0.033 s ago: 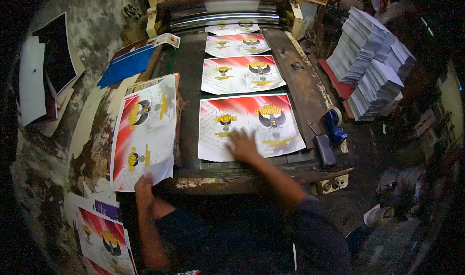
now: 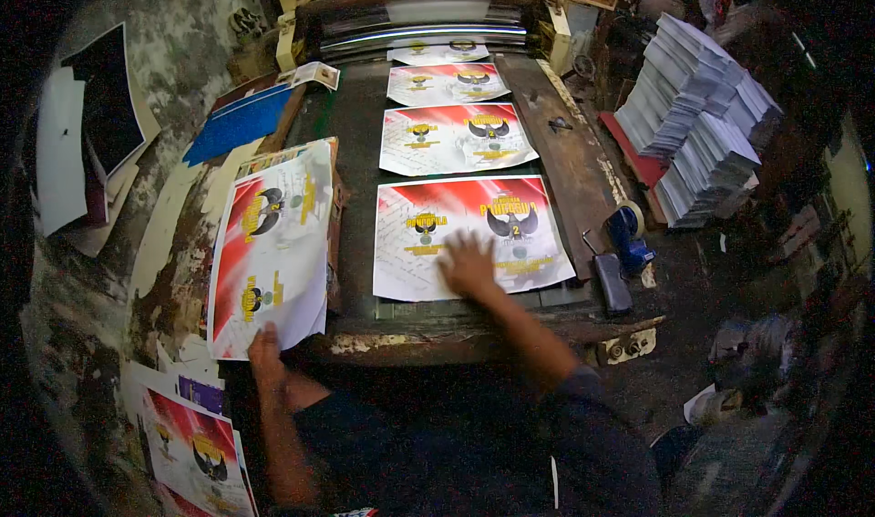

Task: The person organizes and feeds printed sheets into a laminating machine by hand.

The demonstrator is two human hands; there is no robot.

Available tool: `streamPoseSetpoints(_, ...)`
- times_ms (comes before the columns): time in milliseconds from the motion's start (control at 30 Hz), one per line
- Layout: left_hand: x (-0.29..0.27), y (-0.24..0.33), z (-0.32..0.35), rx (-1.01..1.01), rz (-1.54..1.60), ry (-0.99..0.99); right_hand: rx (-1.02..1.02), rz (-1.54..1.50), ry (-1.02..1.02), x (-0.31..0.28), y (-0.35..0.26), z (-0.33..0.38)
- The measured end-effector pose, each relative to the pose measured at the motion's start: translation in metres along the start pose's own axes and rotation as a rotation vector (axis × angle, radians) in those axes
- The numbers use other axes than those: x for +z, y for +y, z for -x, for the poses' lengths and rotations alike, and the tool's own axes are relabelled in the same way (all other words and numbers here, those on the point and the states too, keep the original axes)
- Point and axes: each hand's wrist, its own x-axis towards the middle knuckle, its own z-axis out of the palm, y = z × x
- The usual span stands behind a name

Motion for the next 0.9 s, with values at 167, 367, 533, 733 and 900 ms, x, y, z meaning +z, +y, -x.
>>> streamPoseSetpoints(167,0.017,0.016,0.022,0.226,-0.153,0.163,0.338,0.021,0.061,-0.044,0.028,0.008)
streamPoseSetpoints(367,0.038,0.054,0.030,0.699,-0.333,-0.444,0.161,-1.602,-0.643,-0.084,-0.022,0.079)
streamPoseSetpoints(533,0.064,0.094,-0.002,0.864,-0.478,-0.668,0.590,-1.832,-0.387,-0.052,-0.039,0.137)
streamPoseSetpoints(733,0.177,0.119,-0.129,0.210,-0.626,-0.786,0.809,-1.979,-0.387,-0.017,-0.044,0.210)
streamPoseSetpoints(900,0.253,0.079,-0.219,-0.114,-0.677,-0.729,0.819,-1.947,-0.455,-0.024,-0.048,0.226)
